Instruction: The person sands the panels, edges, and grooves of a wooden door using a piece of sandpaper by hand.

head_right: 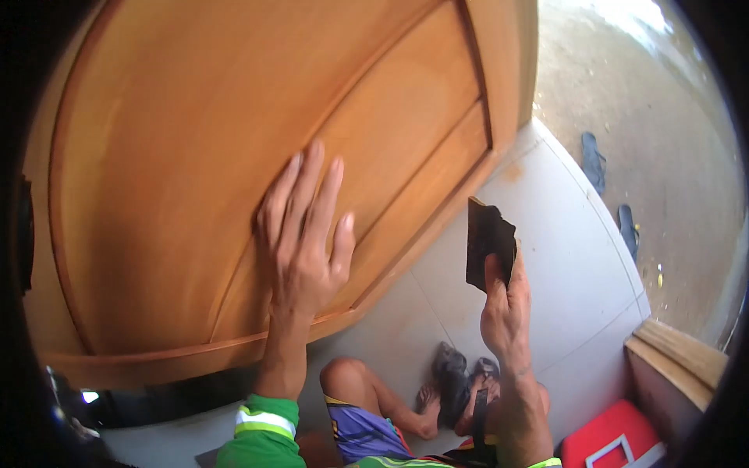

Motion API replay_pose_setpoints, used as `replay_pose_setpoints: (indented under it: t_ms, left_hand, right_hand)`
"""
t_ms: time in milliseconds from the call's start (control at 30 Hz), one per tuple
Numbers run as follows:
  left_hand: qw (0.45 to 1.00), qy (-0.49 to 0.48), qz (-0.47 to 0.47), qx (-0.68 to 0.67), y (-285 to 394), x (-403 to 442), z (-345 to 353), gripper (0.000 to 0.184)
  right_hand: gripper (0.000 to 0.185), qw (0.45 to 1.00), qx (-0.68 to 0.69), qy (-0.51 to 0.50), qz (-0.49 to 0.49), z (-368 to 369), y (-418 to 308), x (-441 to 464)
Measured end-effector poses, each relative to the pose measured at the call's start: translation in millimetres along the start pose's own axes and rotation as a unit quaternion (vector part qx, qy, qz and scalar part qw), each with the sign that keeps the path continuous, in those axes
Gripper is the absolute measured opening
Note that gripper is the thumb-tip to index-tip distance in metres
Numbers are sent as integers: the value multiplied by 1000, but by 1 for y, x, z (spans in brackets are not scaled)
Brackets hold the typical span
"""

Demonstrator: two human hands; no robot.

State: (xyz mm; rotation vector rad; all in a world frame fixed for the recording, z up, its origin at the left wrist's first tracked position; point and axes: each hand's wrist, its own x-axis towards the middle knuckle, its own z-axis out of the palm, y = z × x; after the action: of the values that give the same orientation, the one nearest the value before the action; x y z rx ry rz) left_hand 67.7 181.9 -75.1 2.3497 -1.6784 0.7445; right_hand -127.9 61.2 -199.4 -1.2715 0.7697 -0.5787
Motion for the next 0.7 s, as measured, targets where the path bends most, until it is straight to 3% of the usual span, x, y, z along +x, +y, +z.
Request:
replay_pose_setpoints:
  t_ms: [100, 233, 367, 467, 500, 567, 600, 667, 700]
  left_hand:
    - [998, 32, -52, 22, -14, -64, -29, 36]
    - [988, 97, -90, 86, -24, -143, -79, 30]
    - [944, 180, -147, 232, -43, -181, -129, 30]
    - [883, 171, -201, 387, -62, -196, -164, 45]
    - [872, 201, -213, 393, -66, -198, -173, 54]
    - [850, 265, -223, 397, -77, -192, -188, 72]
    - [850, 314, -236, 350, -80, -194, -195, 78]
    - [836, 414, -257, 251, -93, -196, -208, 91]
    - [803, 476, -281, 222, -105, -200, -209, 81]
  right_hand:
    - [44, 998, 24, -2, -57, 16, 1, 12]
    - [47, 988, 94, -35, -118, 40, 12, 29]
    - [52, 961, 68, 44, -266, 92, 16, 48]
    - [59, 923, 62, 110, -365, 163, -32, 40]
    - [65, 915, 147, 39, -373, 199, -50, 21]
    - [78, 838, -137, 21, -528, 276, -29, -30]
    - [75, 800, -82, -38, -593, 309, -17, -65]
    - [76, 703, -187, -137, -672, 316, 15, -59]
    - [76, 647, -243, -188, -698, 310, 23, -57]
